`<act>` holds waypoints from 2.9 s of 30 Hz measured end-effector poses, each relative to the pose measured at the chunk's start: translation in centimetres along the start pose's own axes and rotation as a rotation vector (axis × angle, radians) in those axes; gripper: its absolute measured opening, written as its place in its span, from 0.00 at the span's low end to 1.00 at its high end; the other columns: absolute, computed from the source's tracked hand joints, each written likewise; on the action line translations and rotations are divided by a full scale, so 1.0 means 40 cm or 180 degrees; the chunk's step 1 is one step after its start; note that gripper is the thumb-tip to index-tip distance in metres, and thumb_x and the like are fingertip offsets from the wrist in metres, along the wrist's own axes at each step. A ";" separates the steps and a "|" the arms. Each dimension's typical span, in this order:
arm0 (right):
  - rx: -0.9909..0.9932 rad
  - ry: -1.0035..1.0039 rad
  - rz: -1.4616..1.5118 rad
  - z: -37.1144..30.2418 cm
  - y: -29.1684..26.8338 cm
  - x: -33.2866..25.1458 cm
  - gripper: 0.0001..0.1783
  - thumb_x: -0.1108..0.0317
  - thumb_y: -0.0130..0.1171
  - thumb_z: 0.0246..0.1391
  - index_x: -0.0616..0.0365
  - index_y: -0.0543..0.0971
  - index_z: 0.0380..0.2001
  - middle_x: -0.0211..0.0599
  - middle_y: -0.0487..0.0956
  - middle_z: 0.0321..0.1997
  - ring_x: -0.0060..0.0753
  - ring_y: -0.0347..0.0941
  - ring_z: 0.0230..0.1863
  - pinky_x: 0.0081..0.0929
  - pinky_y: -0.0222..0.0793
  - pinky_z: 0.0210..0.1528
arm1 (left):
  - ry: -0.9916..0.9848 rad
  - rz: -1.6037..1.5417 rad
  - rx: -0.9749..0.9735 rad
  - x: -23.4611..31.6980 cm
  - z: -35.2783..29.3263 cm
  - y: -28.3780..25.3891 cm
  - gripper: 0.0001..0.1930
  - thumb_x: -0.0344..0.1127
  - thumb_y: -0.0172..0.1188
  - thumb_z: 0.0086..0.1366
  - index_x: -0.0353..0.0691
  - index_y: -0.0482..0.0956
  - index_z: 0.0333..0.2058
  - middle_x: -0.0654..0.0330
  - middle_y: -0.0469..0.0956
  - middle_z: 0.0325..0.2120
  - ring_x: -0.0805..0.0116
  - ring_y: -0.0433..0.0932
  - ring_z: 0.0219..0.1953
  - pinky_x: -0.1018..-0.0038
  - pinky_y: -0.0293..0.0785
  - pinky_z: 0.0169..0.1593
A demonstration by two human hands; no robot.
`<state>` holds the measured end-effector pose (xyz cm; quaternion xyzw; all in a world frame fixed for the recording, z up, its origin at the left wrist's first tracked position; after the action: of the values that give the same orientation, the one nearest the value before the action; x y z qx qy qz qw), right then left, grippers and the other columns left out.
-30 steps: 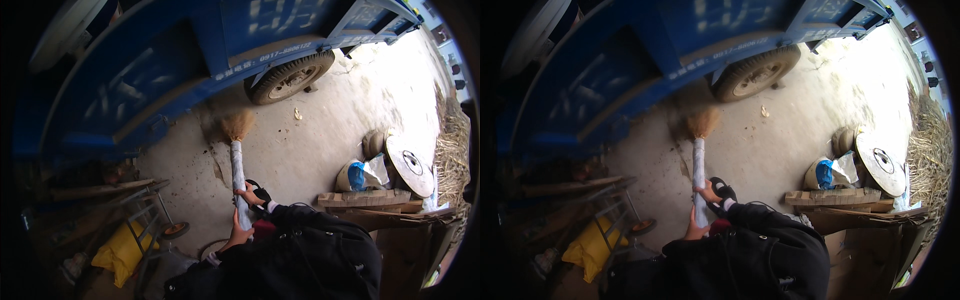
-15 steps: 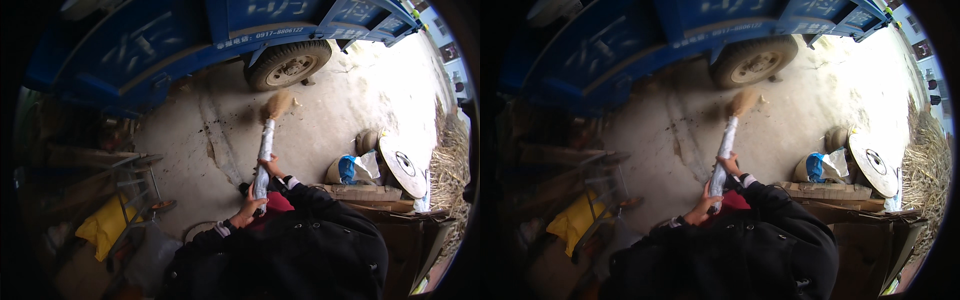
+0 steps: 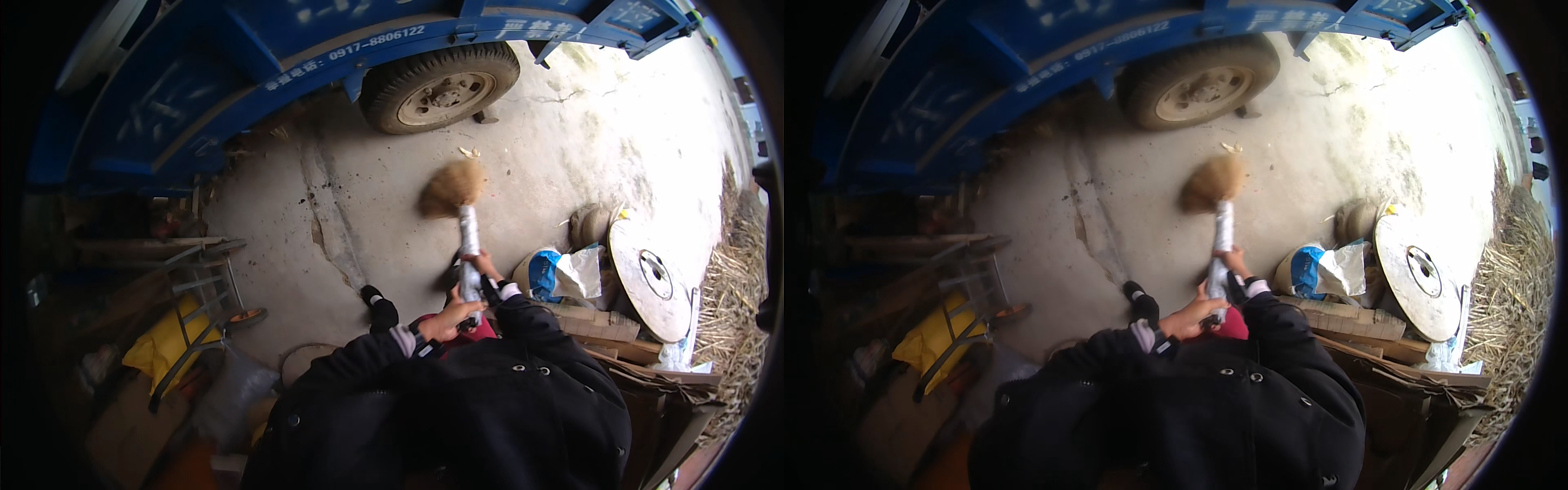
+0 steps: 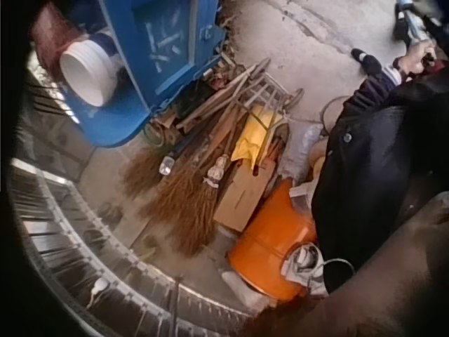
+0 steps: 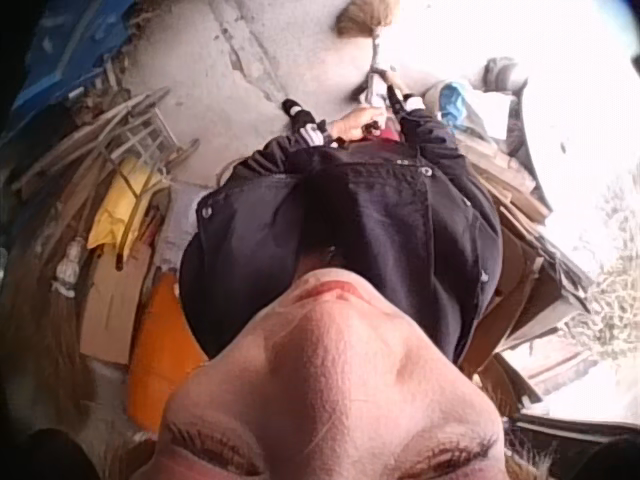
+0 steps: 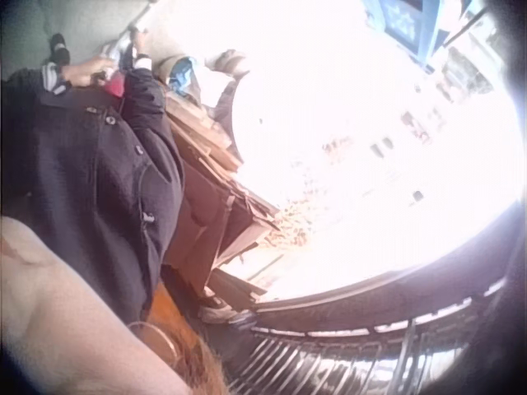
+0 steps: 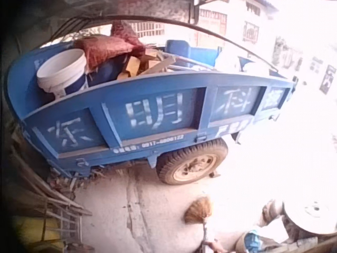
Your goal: The person sweeps a concrete courtyard with a straw broom, gathering dry plant debris into a pile. They move around a blue three-wheeled vehicle and various stored items, then place the broom against the vehicle.
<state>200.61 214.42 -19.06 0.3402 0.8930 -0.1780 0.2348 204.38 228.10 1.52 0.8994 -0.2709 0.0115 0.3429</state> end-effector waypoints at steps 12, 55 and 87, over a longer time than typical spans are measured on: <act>-0.0484 -0.0445 -0.0299 0.041 -0.154 -0.307 0.49 0.56 0.67 0.38 0.65 0.54 0.60 0.56 0.60 0.55 0.47 0.62 0.54 0.37 0.61 0.56 | 0.0612 0.0013 0.0675 0.130 0.131 0.295 0.42 0.28 0.58 0.55 0.59 0.38 0.59 0.51 0.68 0.38 0.65 0.73 0.20 0.73 0.68 0.14; -0.0652 0.0299 0.0151 -0.209 -0.386 -0.290 0.41 0.68 0.59 0.48 0.50 0.45 0.59 0.54 0.68 0.43 0.41 0.71 0.36 0.38 0.70 0.34 | -0.0250 -0.0060 -0.0090 0.040 0.103 0.466 0.42 0.25 0.64 0.52 0.39 0.41 0.57 0.53 0.66 0.42 0.65 0.74 0.40 0.72 0.75 0.43; -0.1487 -0.0256 -0.1634 -0.101 0.211 0.010 0.41 0.61 0.62 0.47 0.62 0.51 0.57 0.49 0.68 0.41 0.40 0.68 0.43 0.33 0.66 0.48 | -0.0247 -0.0775 0.1065 -0.004 -0.065 0.062 0.16 0.28 0.60 0.56 0.38 0.65 0.42 0.60 0.72 0.30 0.71 0.75 0.29 0.76 0.72 0.30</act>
<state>204.98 222.51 -17.26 0.0344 0.9561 -0.0353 0.2890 203.47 228.27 4.99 0.9697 -0.1675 -0.0198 0.1769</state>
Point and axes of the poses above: each hand's wrist, its own z-axis towards the middle knuckle, its own y-axis out of the palm, x = y × z, the point moved 8 cm from there along z, towards the middle knuckle
